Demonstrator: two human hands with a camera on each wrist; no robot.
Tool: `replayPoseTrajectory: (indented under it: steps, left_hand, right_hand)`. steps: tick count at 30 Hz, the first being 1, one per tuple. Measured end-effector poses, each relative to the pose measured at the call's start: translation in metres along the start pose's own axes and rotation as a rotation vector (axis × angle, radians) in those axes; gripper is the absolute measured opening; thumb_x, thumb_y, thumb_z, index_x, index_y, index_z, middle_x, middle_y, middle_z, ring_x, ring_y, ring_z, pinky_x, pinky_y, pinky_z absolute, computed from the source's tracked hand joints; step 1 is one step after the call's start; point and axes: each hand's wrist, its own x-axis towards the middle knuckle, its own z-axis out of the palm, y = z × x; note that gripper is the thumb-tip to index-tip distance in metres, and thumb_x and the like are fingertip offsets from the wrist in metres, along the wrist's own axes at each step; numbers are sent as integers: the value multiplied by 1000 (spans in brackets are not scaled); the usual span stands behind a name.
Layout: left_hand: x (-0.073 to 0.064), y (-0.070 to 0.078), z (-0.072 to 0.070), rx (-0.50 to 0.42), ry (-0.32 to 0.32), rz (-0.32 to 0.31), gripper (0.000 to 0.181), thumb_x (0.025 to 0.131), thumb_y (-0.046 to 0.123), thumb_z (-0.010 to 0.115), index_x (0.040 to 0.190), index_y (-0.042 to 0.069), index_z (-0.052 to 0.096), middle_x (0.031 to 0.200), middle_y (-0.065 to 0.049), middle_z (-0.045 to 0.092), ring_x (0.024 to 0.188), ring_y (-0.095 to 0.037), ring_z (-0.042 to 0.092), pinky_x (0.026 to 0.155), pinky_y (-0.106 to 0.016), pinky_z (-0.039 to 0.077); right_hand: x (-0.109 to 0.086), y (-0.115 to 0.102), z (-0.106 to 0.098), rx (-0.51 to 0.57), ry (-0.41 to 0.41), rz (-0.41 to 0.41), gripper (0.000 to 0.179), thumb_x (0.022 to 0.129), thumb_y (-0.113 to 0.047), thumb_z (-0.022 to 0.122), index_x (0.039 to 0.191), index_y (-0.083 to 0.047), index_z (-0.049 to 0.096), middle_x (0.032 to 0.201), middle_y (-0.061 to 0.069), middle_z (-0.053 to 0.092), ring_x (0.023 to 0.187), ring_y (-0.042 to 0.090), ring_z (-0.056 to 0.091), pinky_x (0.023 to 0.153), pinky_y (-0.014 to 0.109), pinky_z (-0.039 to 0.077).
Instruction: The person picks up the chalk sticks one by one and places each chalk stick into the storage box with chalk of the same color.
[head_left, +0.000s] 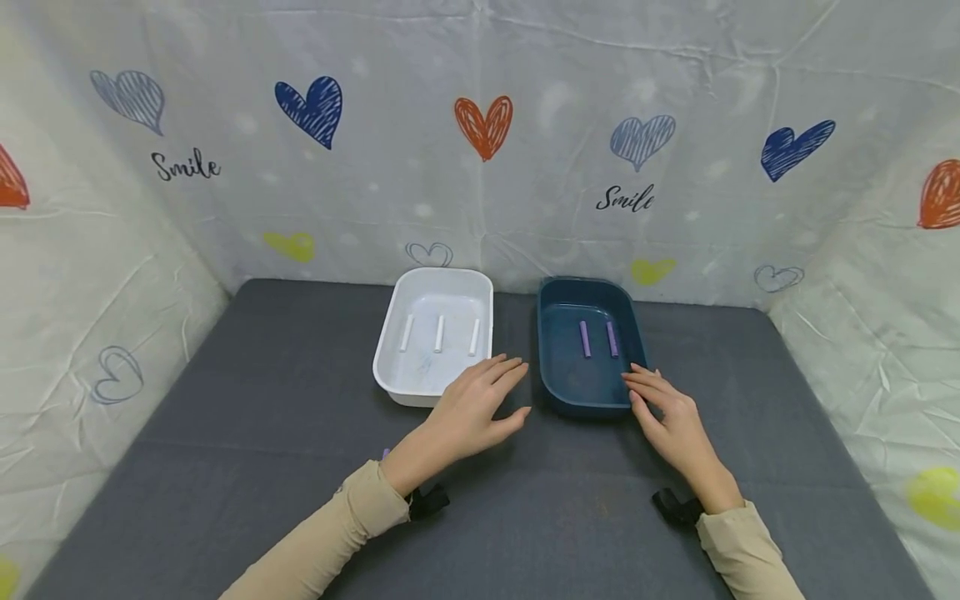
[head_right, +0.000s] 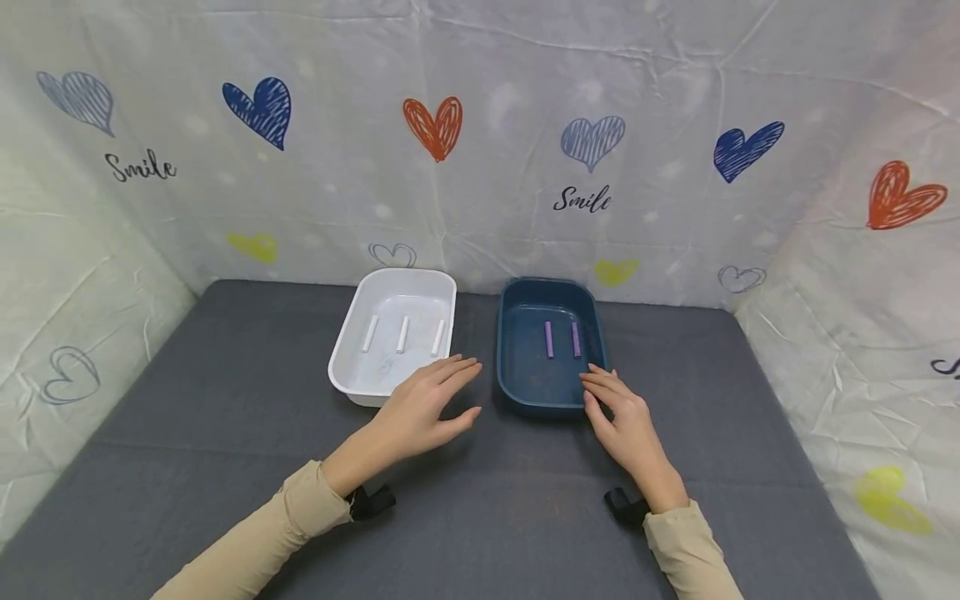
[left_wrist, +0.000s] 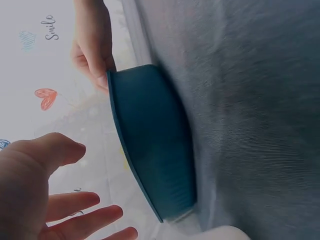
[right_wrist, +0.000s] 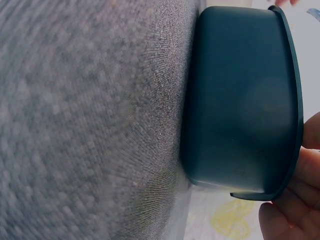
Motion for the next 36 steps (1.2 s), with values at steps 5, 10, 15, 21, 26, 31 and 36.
replayPoseTrajectory:
  steps: [5, 10, 15, 21, 26, 31, 36]
  left_hand:
    - [-23, -7, -7, -33, 45, 0, 52, 89, 27, 72, 133, 2, 62, 134, -15, 61, 123, -34, 57, 102, -47, 47]
    - [-50, -14, -16, -44, 60, -15, 51, 88, 26, 74, 132, 3, 63, 132, -13, 62, 123, -32, 58, 101, -45, 49]
    - [-74, -20, -25, -81, 78, -13, 56, 85, 25, 78, 134, 4, 61, 134, -12, 60, 129, -32, 53, 101, -48, 48]
    - [-96, -21, -32, -168, 75, -13, 55, 84, 21, 80, 133, 5, 62, 138, -11, 58, 131, -29, 52, 96, -47, 52]
    - [-111, -23, -36, -202, 74, -33, 54, 82, 18, 81, 132, 6, 63, 137, -10, 60, 123, -25, 59, 91, -44, 55]
    - [-124, -32, -39, -218, 10, -88, 56, 81, 23, 83, 131, 5, 64, 136, -11, 60, 123, -26, 59, 91, -46, 55]
    - [-136, -41, -44, -188, -132, -155, 70, 80, 39, 83, 137, 5, 59, 144, -11, 53, 133, -31, 50, 98, -50, 49]
  right_hand:
    - [0, 0, 0, 8, 3, -14, 25, 89, 7, 66, 114, 7, 71, 122, 21, 67, 121, 34, 59, 106, 55, 36]
    - [0, -1, -1, 14, 14, -27, 26, 89, 8, 66, 114, 7, 71, 122, 20, 67, 121, 35, 59, 106, 55, 36]
    - [-1, -2, -1, 10, 26, -37, 25, 89, 9, 66, 114, 8, 71, 121, 21, 67, 120, 36, 60, 113, 41, 33]
    - [-2, -2, -1, 2, 18, -21, 25, 89, 8, 65, 114, 8, 71, 122, 21, 67, 120, 36, 60, 114, 37, 32]
    - [-2, -2, 0, -3, 15, -12, 25, 89, 8, 65, 114, 8, 70, 123, 22, 66, 120, 36, 59, 107, 51, 36]
    - [-2, -2, 0, 5, 18, -20, 25, 89, 9, 65, 114, 8, 70, 123, 22, 66, 120, 36, 59, 107, 51, 36]
    - [-1, -3, 1, 12, 19, -27, 25, 89, 9, 65, 113, 9, 70, 123, 21, 66, 120, 36, 59, 107, 51, 36]
